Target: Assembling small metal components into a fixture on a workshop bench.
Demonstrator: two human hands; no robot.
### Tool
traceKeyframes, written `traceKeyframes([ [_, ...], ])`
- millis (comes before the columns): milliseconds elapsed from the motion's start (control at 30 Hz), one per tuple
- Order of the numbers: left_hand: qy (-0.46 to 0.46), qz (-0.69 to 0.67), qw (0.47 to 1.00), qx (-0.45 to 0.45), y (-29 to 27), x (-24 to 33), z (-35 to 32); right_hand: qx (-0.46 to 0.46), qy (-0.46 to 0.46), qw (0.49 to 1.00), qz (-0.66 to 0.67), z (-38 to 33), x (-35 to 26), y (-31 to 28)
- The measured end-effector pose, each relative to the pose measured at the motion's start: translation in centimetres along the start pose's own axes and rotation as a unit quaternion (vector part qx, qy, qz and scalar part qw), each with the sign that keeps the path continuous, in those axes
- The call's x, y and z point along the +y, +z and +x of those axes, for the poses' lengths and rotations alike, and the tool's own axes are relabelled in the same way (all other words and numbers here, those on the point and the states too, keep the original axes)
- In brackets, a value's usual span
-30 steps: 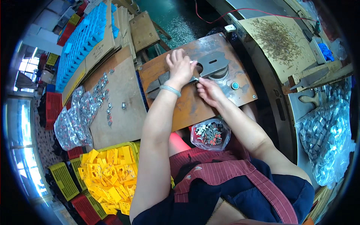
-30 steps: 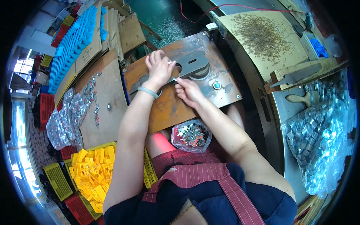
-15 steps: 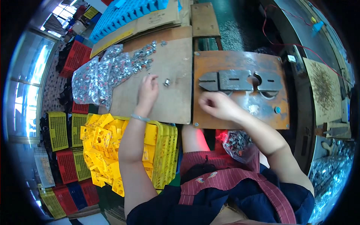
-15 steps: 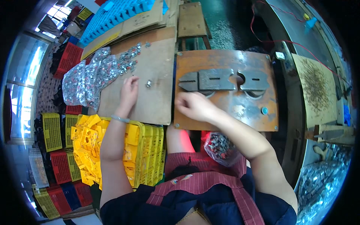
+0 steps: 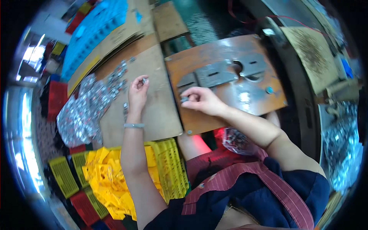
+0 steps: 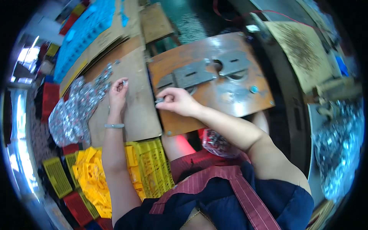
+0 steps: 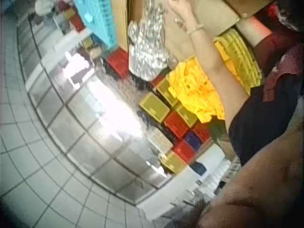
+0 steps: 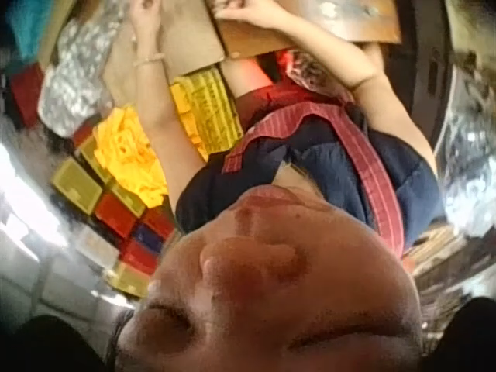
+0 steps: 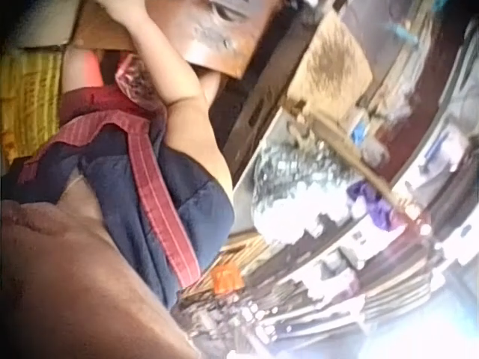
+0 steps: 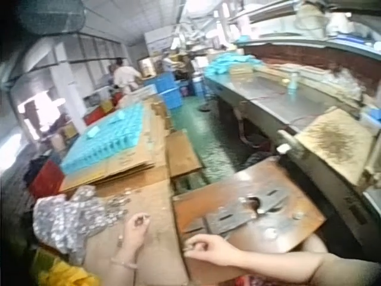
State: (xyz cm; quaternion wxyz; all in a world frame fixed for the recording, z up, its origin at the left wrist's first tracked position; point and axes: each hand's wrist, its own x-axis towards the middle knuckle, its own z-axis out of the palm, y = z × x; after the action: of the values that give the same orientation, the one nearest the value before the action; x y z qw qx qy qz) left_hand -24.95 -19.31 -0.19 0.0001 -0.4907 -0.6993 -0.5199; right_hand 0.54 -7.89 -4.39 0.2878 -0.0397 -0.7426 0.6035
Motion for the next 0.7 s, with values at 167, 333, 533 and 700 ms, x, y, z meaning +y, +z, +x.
traceKeyframes([
  [167, 0.081, -0.192, 0.970, -0.124, 16.3, 11.7, 0.8, 0.303, 0.187, 0.860, 0.366, -8.4, 1.7, -10.8],
  [333, 0.042, -0.001, 0.982, -0.185, 24.9, 15.0, 3.7, 0.328, 0.155, 0.862, 0.354, -6.3, 1.8, -13.3],
  [533, 0.092, 0.112, 0.959, -0.245, 26.5, 15.7, 4.2, 0.307, 0.186, 0.879, 0.313, -7.0, 1.4, -15.2],
  [700, 0.198, 0.249, 0.926, -0.204, 26.7, 16.4, 3.4, 0.264, 0.169, 0.875, 0.368, -7.6, 1.8, -15.7],
])
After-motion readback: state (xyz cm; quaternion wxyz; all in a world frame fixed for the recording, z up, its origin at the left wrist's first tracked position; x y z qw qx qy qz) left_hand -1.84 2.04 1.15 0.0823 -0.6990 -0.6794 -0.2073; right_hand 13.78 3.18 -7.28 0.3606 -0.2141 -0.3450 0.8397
